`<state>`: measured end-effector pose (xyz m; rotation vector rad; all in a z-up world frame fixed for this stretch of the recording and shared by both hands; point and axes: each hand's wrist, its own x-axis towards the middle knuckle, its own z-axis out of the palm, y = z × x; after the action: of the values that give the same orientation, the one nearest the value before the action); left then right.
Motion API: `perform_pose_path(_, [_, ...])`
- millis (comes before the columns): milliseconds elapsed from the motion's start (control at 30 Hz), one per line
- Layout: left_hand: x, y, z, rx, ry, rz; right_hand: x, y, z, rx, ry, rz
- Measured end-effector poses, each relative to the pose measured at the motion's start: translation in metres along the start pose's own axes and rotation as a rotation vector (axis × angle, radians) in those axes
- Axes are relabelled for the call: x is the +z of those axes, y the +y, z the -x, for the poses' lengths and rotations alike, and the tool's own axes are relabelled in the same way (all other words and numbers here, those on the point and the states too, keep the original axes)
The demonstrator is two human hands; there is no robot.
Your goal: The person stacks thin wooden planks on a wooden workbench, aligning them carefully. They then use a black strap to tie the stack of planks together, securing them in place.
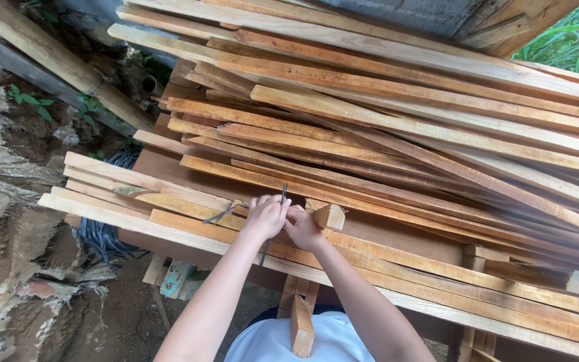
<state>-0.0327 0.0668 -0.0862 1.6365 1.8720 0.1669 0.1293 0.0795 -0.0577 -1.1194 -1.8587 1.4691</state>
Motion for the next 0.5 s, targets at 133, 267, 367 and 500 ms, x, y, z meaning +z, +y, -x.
perform_pose_path(133, [-0.070, 0.043, 0.009, -0.090, -0.241, 0.082, -0.004, -0.007, 0.000, -0.014, 0.003, -0.026])
perform_pose_path(267, [-0.095, 0.055, 0.025, -0.028, -0.218, 0.190, -0.003, -0.013, -0.002, 0.022, 0.069, -0.034])
perform_pose_path(367, [-0.099, 0.057, 0.031, 0.059, -0.075, 0.273, -0.003, -0.025, -0.004, 0.109, 0.127, -0.036])
perform_pose_path(500, [-0.105, 0.054, 0.047, -0.007, 0.047, 0.339, 0.001, -0.023, -0.010, 0.160, 0.172, -0.026])
